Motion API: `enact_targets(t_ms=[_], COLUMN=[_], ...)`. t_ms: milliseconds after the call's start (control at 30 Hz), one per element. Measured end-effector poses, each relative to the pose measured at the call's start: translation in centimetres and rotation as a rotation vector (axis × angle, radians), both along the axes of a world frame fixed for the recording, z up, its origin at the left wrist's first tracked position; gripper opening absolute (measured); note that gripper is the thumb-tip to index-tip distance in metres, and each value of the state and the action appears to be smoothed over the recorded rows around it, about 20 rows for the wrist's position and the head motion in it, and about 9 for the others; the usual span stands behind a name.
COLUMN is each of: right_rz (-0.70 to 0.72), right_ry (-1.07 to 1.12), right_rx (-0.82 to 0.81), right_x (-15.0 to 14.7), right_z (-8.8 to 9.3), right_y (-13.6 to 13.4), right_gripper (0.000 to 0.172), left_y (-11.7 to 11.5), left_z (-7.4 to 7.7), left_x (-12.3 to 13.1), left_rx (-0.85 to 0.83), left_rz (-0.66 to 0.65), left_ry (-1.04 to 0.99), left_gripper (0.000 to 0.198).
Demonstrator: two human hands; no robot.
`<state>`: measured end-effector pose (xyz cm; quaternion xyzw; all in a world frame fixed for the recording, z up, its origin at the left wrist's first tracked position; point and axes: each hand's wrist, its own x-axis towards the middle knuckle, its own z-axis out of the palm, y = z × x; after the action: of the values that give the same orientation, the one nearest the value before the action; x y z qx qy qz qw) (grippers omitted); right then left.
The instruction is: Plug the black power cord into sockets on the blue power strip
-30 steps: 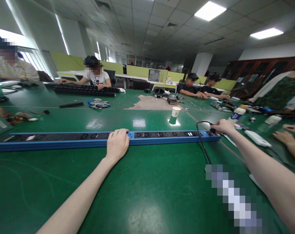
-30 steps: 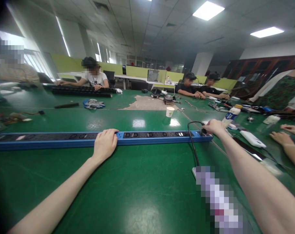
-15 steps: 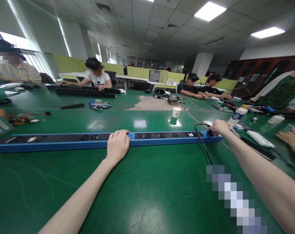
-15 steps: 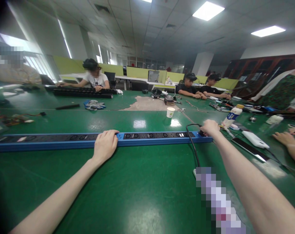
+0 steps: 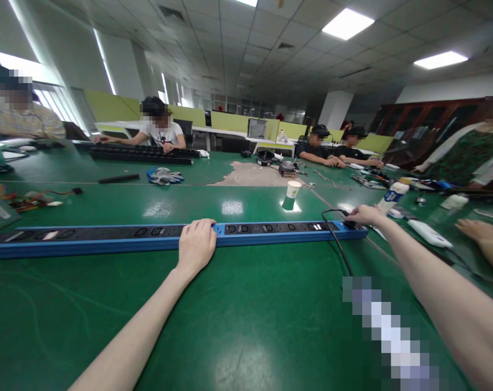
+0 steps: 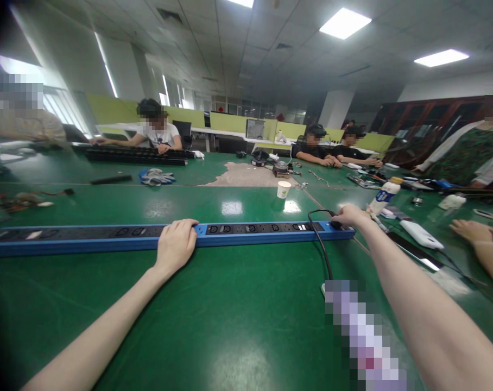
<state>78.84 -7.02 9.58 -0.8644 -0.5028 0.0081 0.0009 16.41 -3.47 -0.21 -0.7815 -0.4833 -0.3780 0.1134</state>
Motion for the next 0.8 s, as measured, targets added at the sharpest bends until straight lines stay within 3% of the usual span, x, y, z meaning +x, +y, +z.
enact_targets(t_ms=[67,267,367,467,567,800], right_rz=[0.005,0.008,-0.019,-0.072,-0.118,-0.255], right_ry=[-0.008,-0.263,-0.229,-0.205,-0.225,-0.148], right_rx=[-0.017,0.193,0.257,0.360,0.358,0.319], right_x=[-0.1,-1.3,-1.1,0.0,1.2,1.6], right_z=[-0.6,-3.3,-2.9,-1.3,-0.4,-3.1], right_y=[-1.1,-3.1,-3.2,-3.7,-4.9,-6.2], right_gripper=[0.040,0.044,0.049,0.054,0.055,0.055], left_y=[0.0,0.0,-0.1,-0.1,-0.1,0.0], left_z=[0.0,0.0,0.0,0.1,0.0,-0.1], left_x=[0.0,-0.1,-0.1,0.0,0.0,-0.1], left_rx=[0.001,0.001,0.000,0.003,0.008,0.008], left_rz=[0.001,0.008,0.008,0.003,0.001,0.006], left_ry=[0.000,0.015,0.008,0.003,-0.001,0.005], left_gripper=[0.029,0.028,0.029,0.028,0.028,0.029])
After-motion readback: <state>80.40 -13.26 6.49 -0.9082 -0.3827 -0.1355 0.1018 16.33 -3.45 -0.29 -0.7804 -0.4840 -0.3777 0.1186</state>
